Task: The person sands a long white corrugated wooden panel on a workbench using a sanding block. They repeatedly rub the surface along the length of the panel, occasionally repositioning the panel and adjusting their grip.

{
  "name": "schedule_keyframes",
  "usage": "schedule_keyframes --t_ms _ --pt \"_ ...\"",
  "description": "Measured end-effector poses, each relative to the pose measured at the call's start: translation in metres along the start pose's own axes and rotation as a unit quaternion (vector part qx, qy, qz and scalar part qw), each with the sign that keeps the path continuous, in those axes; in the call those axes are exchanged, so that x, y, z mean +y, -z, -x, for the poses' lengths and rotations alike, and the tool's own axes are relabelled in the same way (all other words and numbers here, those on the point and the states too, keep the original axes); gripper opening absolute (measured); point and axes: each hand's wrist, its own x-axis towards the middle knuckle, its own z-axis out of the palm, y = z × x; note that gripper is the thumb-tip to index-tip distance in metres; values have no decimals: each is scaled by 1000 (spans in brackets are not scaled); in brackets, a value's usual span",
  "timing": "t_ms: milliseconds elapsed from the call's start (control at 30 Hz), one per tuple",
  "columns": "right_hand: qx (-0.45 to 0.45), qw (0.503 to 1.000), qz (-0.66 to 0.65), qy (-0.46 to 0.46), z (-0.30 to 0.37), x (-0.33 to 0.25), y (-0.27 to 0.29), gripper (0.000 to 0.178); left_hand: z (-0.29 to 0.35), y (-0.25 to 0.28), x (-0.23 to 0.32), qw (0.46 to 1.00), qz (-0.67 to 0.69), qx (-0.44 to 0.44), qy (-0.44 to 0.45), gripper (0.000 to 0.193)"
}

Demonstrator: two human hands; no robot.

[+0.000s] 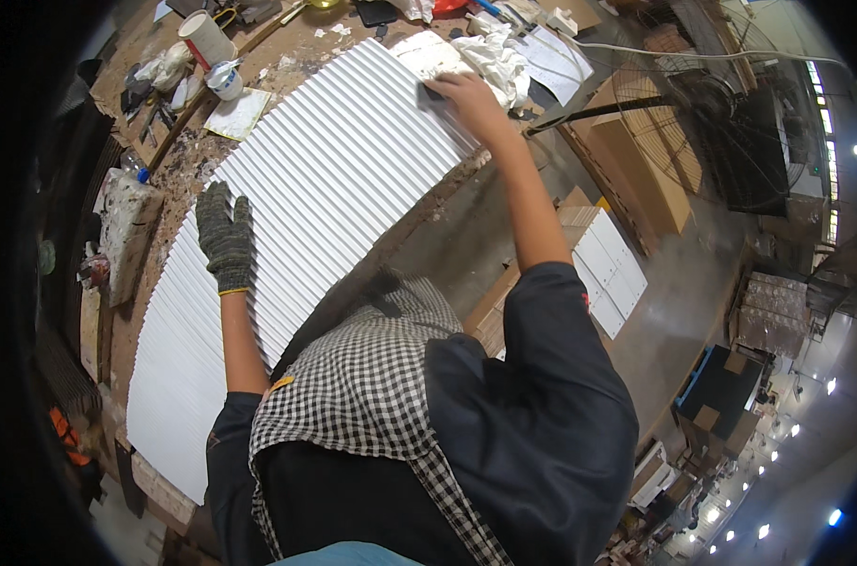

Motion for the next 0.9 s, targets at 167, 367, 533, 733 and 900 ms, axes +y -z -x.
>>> schedule_keyframes --t_ms 167,367,533,733,900 --pt "-84 992 -18 -96 120 -15 73 57 2 0 2 1000 -7 -16 12 52" --pt "-5 989 -77 -130 110 -28 73 58 -2 -4 -5 1000 -20 -18 -8 53" --pt "-32 994 -30 -101 83 -34 44 58 -2 1 1 1000 0 -17 10 53" --pt "-65 982 -36 -171 133 -36 85 51 2 3 2 999 20 -6 28 52" --pt "-7 998 -11 -58 78 -27 45 52 1 -3 1 1000 -4 13 -6 51"
